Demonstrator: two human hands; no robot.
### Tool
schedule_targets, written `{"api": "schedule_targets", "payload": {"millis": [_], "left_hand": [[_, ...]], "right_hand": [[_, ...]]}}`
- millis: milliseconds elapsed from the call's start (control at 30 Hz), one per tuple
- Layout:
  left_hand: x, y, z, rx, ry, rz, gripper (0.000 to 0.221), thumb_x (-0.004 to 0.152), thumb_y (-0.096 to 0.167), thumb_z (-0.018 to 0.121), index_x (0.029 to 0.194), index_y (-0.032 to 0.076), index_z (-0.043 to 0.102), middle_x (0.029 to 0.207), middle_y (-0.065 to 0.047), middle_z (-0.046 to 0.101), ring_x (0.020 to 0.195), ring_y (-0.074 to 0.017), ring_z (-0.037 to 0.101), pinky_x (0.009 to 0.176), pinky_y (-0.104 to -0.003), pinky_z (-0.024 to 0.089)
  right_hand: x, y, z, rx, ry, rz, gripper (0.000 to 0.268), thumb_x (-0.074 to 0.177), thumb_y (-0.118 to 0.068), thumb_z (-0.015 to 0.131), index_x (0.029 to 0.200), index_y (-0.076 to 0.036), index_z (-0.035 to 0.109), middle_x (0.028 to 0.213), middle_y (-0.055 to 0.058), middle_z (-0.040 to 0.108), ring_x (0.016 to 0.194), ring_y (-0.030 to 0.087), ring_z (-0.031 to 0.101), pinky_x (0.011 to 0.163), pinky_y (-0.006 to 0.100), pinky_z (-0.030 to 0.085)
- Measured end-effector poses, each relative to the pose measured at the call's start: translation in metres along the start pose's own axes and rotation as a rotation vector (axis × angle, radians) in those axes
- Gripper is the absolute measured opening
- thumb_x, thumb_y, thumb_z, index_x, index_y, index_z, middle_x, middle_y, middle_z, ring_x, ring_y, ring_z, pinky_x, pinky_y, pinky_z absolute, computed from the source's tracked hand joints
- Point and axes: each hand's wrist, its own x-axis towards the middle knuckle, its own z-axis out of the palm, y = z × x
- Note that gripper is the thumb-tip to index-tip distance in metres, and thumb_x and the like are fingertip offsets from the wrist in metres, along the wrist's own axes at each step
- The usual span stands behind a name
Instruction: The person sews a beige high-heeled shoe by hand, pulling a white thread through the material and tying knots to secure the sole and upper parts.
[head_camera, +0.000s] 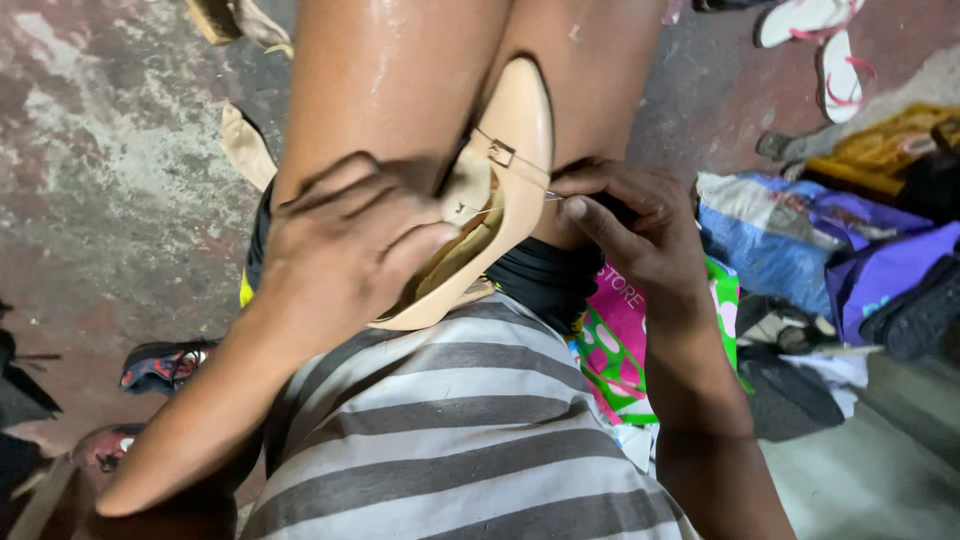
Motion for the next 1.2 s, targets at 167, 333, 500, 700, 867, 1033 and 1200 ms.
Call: {"api": "schedule_targets", "payload": {"millis": [167,333,500,700,867,1033,1200], "left_hand": [[-0.017,-0.006,-0.011,-1.304,0.011,-0.488,0.015,0.106,0.022,0.058,0.094,0.016,0.063,0.094,0.000,0.071,0.059,0.0027,0.047,0.056,-0.014,0.039],[-0.005,0.014,0.016,-0.955,0.009,-0.610,0.019,0.115,0.016,0.053,0.108,0.005,0.068,0.074,0.004,0.056,0.068,-0.0023,0.046,0.060,-0.019,0.038],[0.006,0.032,0.033,-0.751,-0.063,-0.605,0.021,0.110,0.013,0.050,0.115,0.001,0.066,0.074,0.007,0.056,0.067,0.0004,0.049,0.061,-0.018,0.043],[0.014,0.025,0.044,-1.224,-0.008,-0.808,0.016,0.109,0.011,0.057,0.111,0.001,0.069,0.072,0.006,0.051,0.062,-0.0008,0.041,0.054,-0.020,0.035],[0.015,0.022,0.038,-1.190,-0.096,-0.929,0.015,0.103,0.012,0.060,0.110,0.005,0.071,0.068,0.007,0.053,0.052,0.0007,0.040,0.041,-0.018,0.031],[0.015,0.021,0.042,-1.234,-0.100,-0.856,0.012,0.104,0.008,0.061,0.110,0.003,0.071,0.078,0.004,0.063,0.056,0.0006,0.042,0.045,-0.017,0.032],[0.015,0.021,0.043,-1.294,-0.105,-0.747,0.014,0.103,0.001,0.057,0.117,0.000,0.061,0.099,-0.001,0.074,0.087,-0.0012,0.066,0.080,-0.018,0.054]], "right_hand": [[-0.001,-0.001,0.002,0.011,0.012,-0.014,0.015,0.103,-0.007,0.066,0.113,0.001,0.072,0.105,0.011,0.074,0.095,0.015,0.069,0.084,0.027,0.053],[-0.003,-0.008,0.002,-0.059,-0.008,0.069,0.017,0.100,-0.008,0.067,0.113,0.000,0.073,0.091,0.009,0.074,0.081,0.012,0.071,0.071,0.026,0.054],[0.000,-0.023,-0.005,-0.096,-0.076,-0.069,0.019,0.098,0.000,0.066,0.115,0.001,0.072,0.106,0.013,0.073,0.088,0.018,0.071,0.076,0.029,0.054],[0.013,-0.036,-0.014,-0.251,-0.167,-0.231,0.024,0.096,0.005,0.064,0.119,0.000,0.070,0.112,0.018,0.073,0.103,0.031,0.076,0.087,0.035,0.059],[0.017,-0.040,-0.017,-0.387,-0.198,-0.312,0.029,0.094,0.004,0.065,0.122,-0.002,0.071,0.115,0.019,0.072,0.105,0.036,0.073,0.089,0.039,0.061],[0.016,-0.039,-0.013,-0.418,-0.155,-0.292,0.024,0.095,0.003,0.069,0.118,-0.004,0.071,0.108,0.015,0.073,0.092,0.032,0.075,0.076,0.036,0.060],[0.012,-0.048,-0.005,-0.519,-0.125,-0.220,0.023,0.094,0.000,0.067,0.116,-0.004,0.072,0.101,0.014,0.074,0.084,0.032,0.072,0.070,0.040,0.056]]}}
